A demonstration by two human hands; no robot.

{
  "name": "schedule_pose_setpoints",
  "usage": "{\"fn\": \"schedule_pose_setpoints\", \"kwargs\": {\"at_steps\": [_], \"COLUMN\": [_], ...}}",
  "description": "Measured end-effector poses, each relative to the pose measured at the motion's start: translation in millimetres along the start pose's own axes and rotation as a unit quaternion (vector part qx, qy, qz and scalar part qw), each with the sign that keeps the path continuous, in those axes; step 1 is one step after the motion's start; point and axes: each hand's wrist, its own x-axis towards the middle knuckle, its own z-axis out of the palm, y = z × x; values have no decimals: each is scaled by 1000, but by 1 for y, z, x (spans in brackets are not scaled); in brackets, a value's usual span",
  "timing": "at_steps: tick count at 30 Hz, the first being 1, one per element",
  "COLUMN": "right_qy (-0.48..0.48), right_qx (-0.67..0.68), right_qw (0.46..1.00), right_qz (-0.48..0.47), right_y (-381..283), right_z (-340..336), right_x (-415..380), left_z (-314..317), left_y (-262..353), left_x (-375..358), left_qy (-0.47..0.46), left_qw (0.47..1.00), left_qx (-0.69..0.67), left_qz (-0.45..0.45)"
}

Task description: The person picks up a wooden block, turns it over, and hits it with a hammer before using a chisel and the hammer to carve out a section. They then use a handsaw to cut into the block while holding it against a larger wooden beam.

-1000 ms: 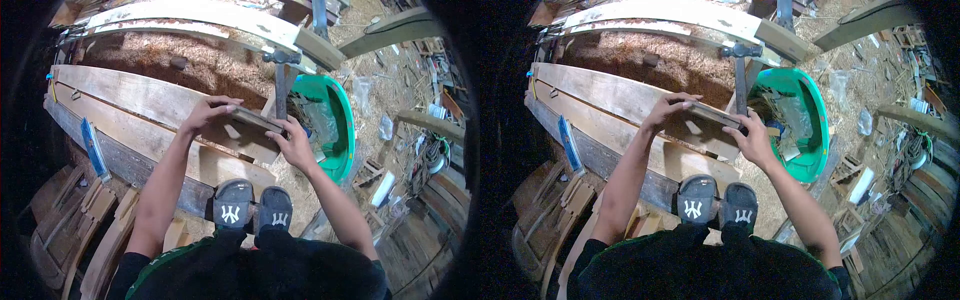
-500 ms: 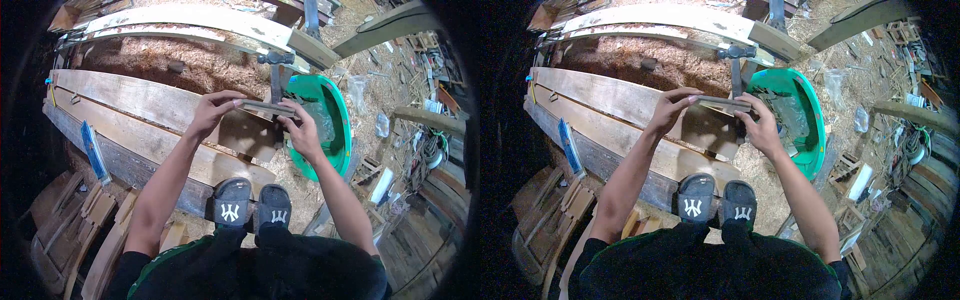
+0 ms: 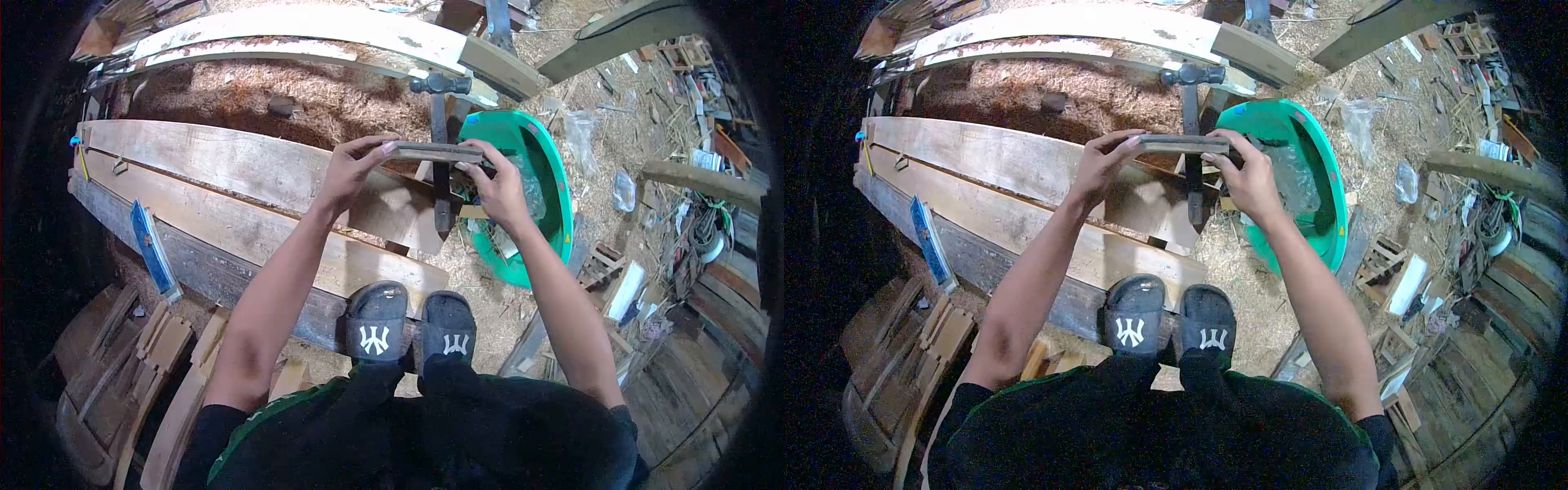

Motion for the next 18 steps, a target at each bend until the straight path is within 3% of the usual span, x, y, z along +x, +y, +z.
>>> {"fn": "schedule_pose_setpoints", "kwargs": {"at_steps": [18], "right_qy": [-16], "right_qx": [22], "right_qw": [1000], "right_qz": [-8], "right_y": [13], "right_z": [0], "right_x": [2], "left_z": [-2], "left_y": [0], "left_x": [-1], "left_qy": [2], "left_qw": [999], "left_qx": [-34], "left_qz": [-29]}}
